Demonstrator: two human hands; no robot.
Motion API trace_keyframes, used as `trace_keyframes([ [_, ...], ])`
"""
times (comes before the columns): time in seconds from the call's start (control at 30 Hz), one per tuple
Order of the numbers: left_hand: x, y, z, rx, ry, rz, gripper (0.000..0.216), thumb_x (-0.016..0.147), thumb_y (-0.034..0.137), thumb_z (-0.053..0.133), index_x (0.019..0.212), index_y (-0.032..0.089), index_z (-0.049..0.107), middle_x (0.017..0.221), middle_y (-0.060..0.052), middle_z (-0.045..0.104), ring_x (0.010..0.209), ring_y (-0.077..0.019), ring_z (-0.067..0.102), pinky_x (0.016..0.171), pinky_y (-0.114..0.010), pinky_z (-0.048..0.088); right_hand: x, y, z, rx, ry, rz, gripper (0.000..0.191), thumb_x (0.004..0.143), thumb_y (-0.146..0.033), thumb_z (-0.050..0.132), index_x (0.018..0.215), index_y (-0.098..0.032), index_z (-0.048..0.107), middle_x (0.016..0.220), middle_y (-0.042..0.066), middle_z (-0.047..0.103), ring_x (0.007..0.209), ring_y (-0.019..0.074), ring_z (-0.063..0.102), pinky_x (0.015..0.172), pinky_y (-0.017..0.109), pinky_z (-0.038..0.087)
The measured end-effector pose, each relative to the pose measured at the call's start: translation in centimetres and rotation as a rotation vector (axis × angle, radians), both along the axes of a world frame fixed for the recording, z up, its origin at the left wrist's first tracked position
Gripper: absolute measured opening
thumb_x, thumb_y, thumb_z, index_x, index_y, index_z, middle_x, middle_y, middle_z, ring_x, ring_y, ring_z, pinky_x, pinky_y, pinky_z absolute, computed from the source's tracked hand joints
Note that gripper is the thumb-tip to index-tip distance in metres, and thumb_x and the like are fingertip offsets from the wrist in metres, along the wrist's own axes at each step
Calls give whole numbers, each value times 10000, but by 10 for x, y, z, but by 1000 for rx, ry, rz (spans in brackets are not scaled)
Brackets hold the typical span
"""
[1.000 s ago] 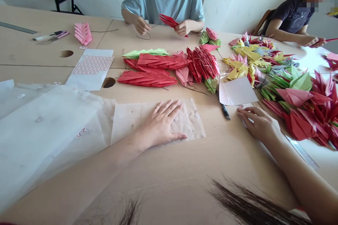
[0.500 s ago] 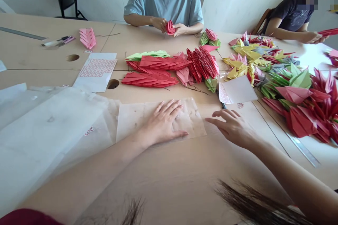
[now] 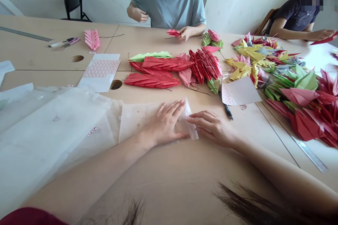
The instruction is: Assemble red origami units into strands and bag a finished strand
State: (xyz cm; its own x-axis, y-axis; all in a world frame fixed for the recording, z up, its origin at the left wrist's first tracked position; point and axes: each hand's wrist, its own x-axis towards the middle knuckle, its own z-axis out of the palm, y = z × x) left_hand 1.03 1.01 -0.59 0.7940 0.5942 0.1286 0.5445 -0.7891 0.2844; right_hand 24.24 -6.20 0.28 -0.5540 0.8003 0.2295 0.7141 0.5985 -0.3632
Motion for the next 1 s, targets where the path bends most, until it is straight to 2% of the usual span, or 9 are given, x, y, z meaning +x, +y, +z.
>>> trace_keyframes([
  [0.07, 0, -2, 3, 29, -25, -46, 979, 808, 690, 529, 1541, 161, 151, 1586, -119, 241, 1465, -276, 235, 1208, -488, 127, -2, 1, -5, 26, 6, 23, 356, 956, -226, 476, 1301, -255, 559, 1278, 95, 611, 1159, 231, 565, 975, 437, 486],
  [0.17, 1, -4, 7, 72, -58, -102, 760, 885, 563, 499, 1502, 169, 294, 1575, -107, 276, 1461, -269, 250, 1216, -492, 66, -3, 1, -10, 39, 5, 7, 303, 947, -207, 484, 1220, -238, 612, 1254, 92, 632, 1148, 231, 572, 972, 434, 481],
  [0.27, 1, -3, 9, 34, -40, -127, 600, 933, 509, 434, 1446, 199, 409, 1533, -90, 374, 1443, -253, 299, 1215, -507, 26, -3, 0, -11, 22, 58, -43, 262, 942, -195, 489, 1153, -229, 639, 1198, 84, 658, 1099, 220, 592, 959, 406, 477],
  [0.33, -1, -1, 9, -27, 5, -167, 681, 911, 600, 428, 1473, 222, 363, 1531, -90, 377, 1445, -258, 295, 1210, -524, 34, -4, 3, -8, -19, 133, -114, 211, 939, -194, 488, 1068, -213, 654, 1109, 78, 685, 1034, 209, 613, 924, 378, 483],
  [0.4, -3, 3, 10, -77, 59, -222, 863, 839, 720, 445, 1521, 231, 246, 1568, -106, 293, 1466, -279, 238, 1202, -541, 43, -7, 8, -4, -95, 195, -209, 160, 933, -208, 495, 971, -200, 650, 1001, 67, 700, 945, 197, 631, 854, 345, 492],
  [0.47, -6, 6, 11, -97, 106, -272, 979, 766, 794, 465, 1535, 253, 191, 1595, -122, 194, 1483, -309, 169, 1188, -568, 32, -9, 15, 2, -196, 212, -311, 124, 918, -224, 509, 910, -195, 630, 907, 47, 697, 842, 184, 638, 764, 314, 488],
  [0.6, -8, 5, 12, -80, 151, -327, 904, 719, 814, 503, 1484, 374, 308, 1616, -103, 95, 1487, -356, 104, 1159, -618, 15, -16, 29, 9, -343, 186, -433, 96, 876, -223, 519, 909, -201, 607, 798, 5, 681, 676, 149, 607, 637, 265, 439],
  [0.8, -2, -8, 7, -47, 144, -236, 865, 752, 810, 456, 1486, 378, 306, 1616, -121, 97, 1477, -393, 115, 1140, -650, 40, -26, 32, 0, -277, 122, -482, 147, 874, -217, 505, 864, -198, 651, 877, 32, 648, 720, 150, 585, 644, 265, 411],
  [1.0, 1, -14, 6, -40, 130, -189, 874, 728, 820, 477, 1461, 355, 379, 1610, -113, 156, 1466, -405, 148, 1149, -633, 60, -29, 24, -4, -269, 115, -501, 166, 904, -238, 485, 886, -203, 646, 899, 42, 648, 704, 157, 594, 644, 275, 418],
])
